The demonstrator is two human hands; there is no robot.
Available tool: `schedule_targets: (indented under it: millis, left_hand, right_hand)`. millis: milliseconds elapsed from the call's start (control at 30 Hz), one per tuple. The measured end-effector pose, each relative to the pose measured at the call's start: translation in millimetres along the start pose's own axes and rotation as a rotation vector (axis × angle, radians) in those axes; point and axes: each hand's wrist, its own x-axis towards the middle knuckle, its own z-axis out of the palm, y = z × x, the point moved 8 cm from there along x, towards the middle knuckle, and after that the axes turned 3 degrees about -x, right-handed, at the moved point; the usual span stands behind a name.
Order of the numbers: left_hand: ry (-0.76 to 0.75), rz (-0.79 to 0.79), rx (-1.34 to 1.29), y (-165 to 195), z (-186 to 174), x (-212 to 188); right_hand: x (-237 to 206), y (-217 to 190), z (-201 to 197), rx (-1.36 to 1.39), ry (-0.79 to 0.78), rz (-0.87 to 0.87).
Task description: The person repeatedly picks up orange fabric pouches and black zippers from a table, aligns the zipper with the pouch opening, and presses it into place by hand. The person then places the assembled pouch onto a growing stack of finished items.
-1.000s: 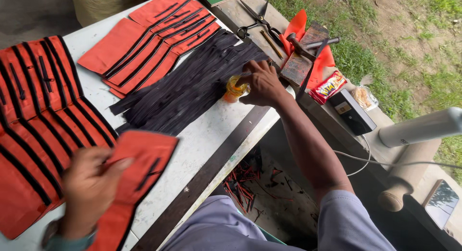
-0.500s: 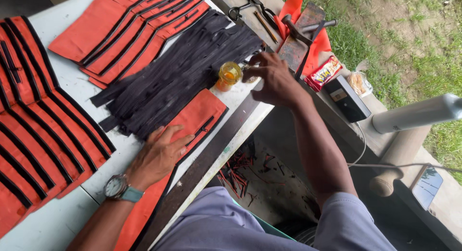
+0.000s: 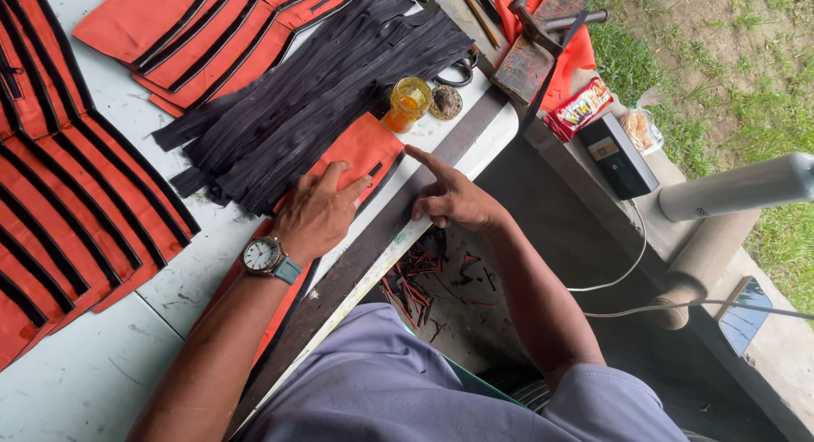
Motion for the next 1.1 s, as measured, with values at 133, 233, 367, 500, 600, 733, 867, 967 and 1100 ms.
schedule_targets:
  millis: [133,233,367,500,600,733,867,967,1100]
  left_hand:
    - [-0.045,-0.096,-0.048,-11.0,5.6,-1.9]
    - [-0.033,-0.064,-0.050,-10.6,6.4,-1.7]
    - [0.035,-0.020,-0.126,-14.5,2.1,-0.7]
    - [0.134,-0.008,-0.364,-25.1,-15.4,-3.2]
    - [0.203,-0.013,-0.425,-28.1,-37.5,-12.8]
    - [0.255,-0.054,-0.421,-23.6,-66.5,-45.1]
    - [0.217,-0.134,-0.394,-22.4,-78.4,-95.3]
    - [0.182,-0.173,-0.346,-25.4,-81.4,-131.4]
    - [0.159,-0.200,-0.286,-24.7,-81.1,-172.4]
  right_hand:
    - [5.2,-4.9,-4.2,-0.062,0.015,0.059]
    - [2.3,-9.6,3.4,-0.207,0.016,0.118]
    - [-11.9,-19.0,27.6,-0.480,0.022,0.111]
    - [-20.4,-34.2,59.3,-0.630,0.030,0.005]
    - [-23.7,-34.4,76.2,-0.773,0.028,0.078]
    - [-28.7,-43.4,106.9,-0.795,-0.021,0.022]
    - [-30.7,-48.7,136.8,-0.832,-0.087,-0.045]
    - [-33.3,-46.4,153.4,-0.865,-0.120,-0.053]
    - [-38.3,-41.2,166.1,-1.218,-0.076,0.001]
